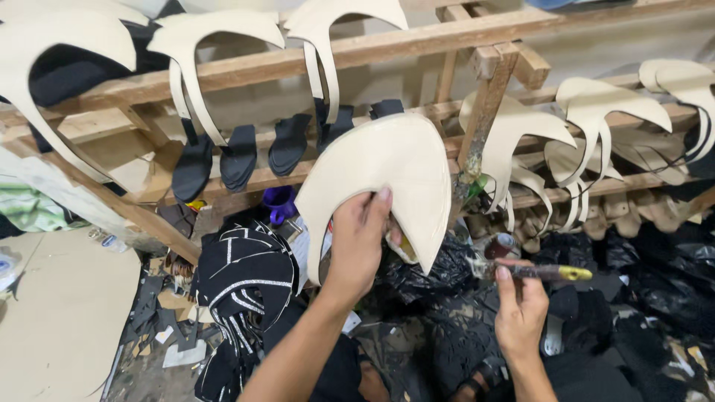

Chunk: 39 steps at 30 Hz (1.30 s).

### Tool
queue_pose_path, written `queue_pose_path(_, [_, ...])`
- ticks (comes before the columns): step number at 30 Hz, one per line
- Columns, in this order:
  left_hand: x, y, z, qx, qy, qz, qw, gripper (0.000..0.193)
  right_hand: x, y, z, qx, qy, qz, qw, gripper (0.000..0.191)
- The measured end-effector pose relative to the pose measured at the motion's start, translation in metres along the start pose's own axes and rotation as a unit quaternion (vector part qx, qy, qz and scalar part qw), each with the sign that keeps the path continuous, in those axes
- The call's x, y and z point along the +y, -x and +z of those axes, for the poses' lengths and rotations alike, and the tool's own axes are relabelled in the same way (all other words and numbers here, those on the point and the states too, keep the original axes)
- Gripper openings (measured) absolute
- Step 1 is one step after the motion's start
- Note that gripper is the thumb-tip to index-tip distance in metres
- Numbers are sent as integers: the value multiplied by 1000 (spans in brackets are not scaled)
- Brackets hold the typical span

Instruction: The person sits on the floor and applies glue to the edges of beige shoe parts using a brush. They repeatedly dip the brush into a container and coat the edges, then place the parts on a wooden rack.

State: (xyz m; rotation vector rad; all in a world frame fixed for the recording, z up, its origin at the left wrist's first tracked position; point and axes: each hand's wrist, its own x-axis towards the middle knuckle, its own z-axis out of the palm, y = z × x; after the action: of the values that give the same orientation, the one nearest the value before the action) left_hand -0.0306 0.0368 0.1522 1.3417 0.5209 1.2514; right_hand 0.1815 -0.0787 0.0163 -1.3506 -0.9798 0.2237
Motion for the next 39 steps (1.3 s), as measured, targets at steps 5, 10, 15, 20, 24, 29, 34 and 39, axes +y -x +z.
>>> queue_pose_path(5, [32, -92, 27, -16, 20, 122, 992, 24, 9, 17, -6, 16, -9, 53, 998, 15])
queue_pose_path(10, [47, -191, 22, 48, 62, 90, 993, 26, 18, 20, -22, 30, -61, 85, 994, 16])
queue_pose_path(15, [38, -273, 4, 117, 42, 77, 989, 26, 29, 21, -35, 48, -103, 104, 988, 17])
queue_pose_path(20, [33, -328, -13, 116, 101, -70, 986, 25, 41, 22, -45, 61, -81, 117, 988, 18])
queue_pose_path(24, [45, -331, -23, 50, 172, -202, 963, 38, 49, 22, -48, 61, -109, 109, 986, 18])
queue_pose_path(29, [60, -309, -18, 30, 111, -200, 973, 49, 58, 24, -45, 57, -93, 120, 987, 19])
queue_pose_path(34, [48, -280, 30, 27, -149, -47, 987, 52, 84, 34, -38, 57, -32, 140, 988, 19])
queue_pose_path(39, [-2, -281, 121, -64, -438, 283, 851, 50, 120, 49, -28, 43, 53, 135, 988, 16])
